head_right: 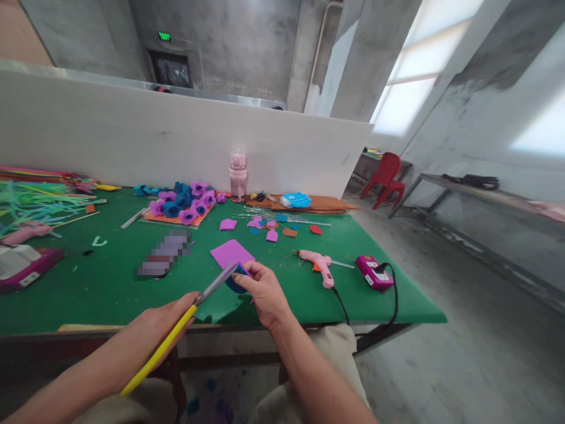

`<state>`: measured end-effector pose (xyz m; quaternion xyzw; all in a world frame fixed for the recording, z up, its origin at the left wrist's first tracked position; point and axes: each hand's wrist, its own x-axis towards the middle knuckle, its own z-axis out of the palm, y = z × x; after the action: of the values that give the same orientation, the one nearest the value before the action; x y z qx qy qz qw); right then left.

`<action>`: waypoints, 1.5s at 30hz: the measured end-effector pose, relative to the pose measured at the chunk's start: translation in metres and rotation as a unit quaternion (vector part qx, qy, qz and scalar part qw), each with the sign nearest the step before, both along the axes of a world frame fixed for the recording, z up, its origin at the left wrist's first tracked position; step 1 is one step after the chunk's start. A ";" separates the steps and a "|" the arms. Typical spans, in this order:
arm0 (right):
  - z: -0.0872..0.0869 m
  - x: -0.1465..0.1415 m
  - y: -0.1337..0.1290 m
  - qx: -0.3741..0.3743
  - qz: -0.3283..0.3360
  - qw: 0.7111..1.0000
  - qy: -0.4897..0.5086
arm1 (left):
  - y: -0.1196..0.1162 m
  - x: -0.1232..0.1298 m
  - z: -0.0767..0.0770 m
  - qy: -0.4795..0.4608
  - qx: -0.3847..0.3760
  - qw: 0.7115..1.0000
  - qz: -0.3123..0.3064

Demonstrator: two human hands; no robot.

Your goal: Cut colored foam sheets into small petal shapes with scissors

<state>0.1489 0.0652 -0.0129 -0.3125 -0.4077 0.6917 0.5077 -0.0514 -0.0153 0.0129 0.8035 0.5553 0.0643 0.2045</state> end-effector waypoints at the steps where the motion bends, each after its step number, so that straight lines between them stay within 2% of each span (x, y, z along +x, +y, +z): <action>1: 0.000 0.000 0.000 0.000 0.000 1.000 0.001 | 0.000 0.001 0.001 0.000 -0.003 1.000 0.001; 17: 0.000 -0.001 -0.001 -0.006 0.008 1.000 -0.006 | -0.005 0.004 0.009 -0.044 -0.013 0.999 0.012; 26: -0.002 0.001 0.000 -0.014 0.017 1.000 -0.017 | -0.008 0.000 0.011 -0.040 -0.018 0.999 -0.007; 36: -0.005 -0.004 -0.002 -0.007 0.048 0.999 -0.021 | -0.005 0.001 -0.007 -0.089 0.030 0.996 0.009; 45: -0.007 -0.003 -0.002 -0.010 0.052 0.998 -0.032 | -0.007 0.006 0.005 -0.069 -0.010 0.998 0.007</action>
<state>0.1458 0.0633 -0.0201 -0.3177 -0.4326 0.7110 0.4543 -0.0456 -0.0227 0.0184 0.7915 0.5459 0.1153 0.2495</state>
